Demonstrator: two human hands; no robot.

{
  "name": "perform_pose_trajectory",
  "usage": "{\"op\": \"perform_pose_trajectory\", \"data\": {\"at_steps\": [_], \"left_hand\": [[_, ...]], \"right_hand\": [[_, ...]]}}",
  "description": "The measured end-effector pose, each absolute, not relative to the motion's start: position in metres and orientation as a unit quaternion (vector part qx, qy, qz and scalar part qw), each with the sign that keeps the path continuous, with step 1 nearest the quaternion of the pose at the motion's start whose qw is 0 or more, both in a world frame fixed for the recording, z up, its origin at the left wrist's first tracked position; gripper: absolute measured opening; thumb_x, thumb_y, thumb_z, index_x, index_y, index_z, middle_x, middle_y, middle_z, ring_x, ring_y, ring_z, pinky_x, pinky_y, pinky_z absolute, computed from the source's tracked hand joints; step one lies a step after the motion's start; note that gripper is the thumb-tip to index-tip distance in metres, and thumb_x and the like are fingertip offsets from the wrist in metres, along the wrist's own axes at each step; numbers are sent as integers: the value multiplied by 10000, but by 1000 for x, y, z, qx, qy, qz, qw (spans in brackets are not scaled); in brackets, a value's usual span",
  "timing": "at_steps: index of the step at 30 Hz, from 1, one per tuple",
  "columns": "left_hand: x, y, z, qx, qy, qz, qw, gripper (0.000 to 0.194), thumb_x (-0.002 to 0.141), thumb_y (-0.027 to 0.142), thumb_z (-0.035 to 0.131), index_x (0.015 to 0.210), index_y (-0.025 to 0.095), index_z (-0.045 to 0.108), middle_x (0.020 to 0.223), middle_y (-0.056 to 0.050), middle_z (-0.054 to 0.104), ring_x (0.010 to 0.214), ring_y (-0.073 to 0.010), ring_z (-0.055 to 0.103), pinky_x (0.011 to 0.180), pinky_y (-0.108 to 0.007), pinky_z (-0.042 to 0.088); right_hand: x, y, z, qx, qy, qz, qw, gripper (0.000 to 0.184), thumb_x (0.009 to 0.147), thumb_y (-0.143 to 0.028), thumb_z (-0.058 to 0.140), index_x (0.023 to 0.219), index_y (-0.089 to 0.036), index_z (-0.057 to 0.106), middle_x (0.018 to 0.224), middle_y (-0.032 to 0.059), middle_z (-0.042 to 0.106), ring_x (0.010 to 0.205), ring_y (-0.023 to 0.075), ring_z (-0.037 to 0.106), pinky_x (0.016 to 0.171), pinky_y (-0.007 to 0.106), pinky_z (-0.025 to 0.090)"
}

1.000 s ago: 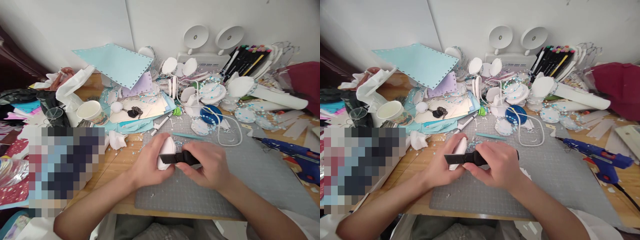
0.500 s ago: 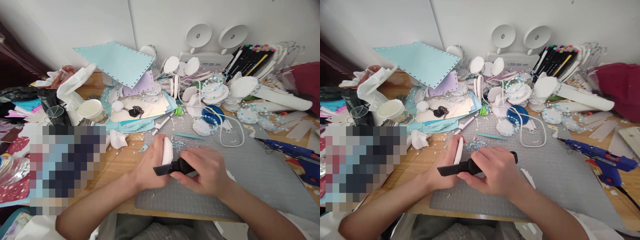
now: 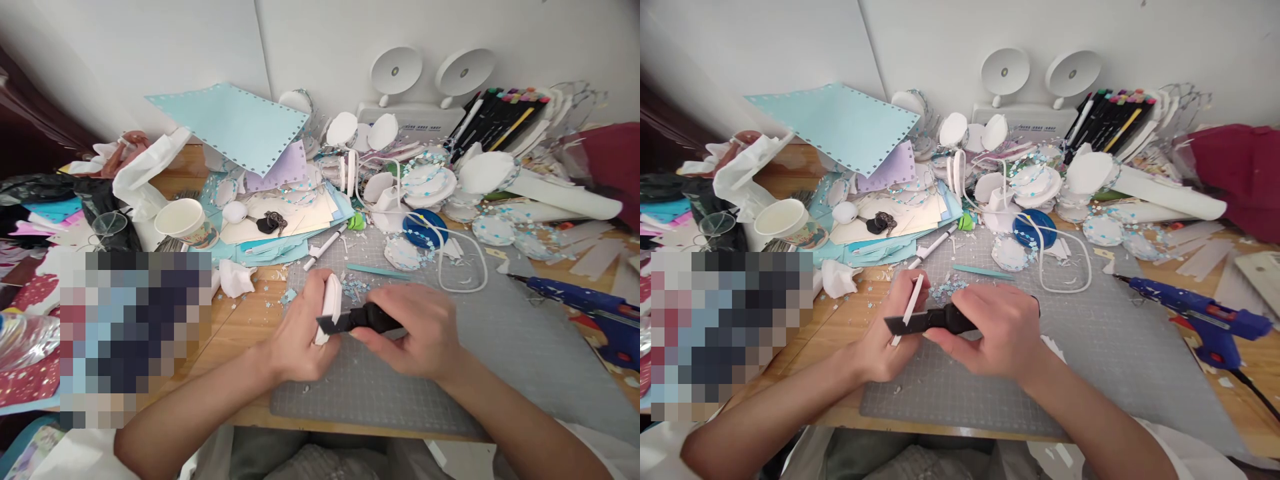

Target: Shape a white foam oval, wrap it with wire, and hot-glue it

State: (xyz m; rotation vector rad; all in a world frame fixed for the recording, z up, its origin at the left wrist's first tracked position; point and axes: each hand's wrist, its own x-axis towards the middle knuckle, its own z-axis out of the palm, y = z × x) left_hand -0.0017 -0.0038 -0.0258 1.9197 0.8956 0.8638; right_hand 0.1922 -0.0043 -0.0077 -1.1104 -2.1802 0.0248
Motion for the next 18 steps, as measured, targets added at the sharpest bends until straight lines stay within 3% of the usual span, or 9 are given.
{"op": "perform_pose_trajectory", "data": {"at_steps": [3,6,11,18], "left_hand": [[-2,-8,-23,773,330,361,404,451,590,151,467,1014,207,323,829,-6,340,664,-155,361,568,-311,317],[-2,-10,-20,769,348,355,403,485,608,156,490,1052,208,301,859,-14,343,690,-156,370,593,-311,348],[-1,-7,-17,768,354,340,412,592,701,297,550,1195,189,241,902,-29,374,748,-174,397,653,-327,379],[-1,-4,-11,740,388,307,456,702,613,192,611,1220,202,259,938,-21,379,777,-163,406,692,-304,391]], "right_hand": [[207,9,-12,-550,-758,16,351,321,881,-454,509,701,-195,568,527,-21,513,460,116,461,468,246,300],[216,16,-13,-595,-715,12,367,293,870,-454,522,724,-203,563,506,-35,474,447,114,436,455,240,290],[202,4,-8,-460,-807,41,368,286,876,-442,497,746,-193,548,555,-9,548,485,121,491,497,253,332],[192,-4,-6,-355,-872,10,336,399,881,-502,447,670,-176,542,525,6,511,468,131,438,492,280,293]]}}
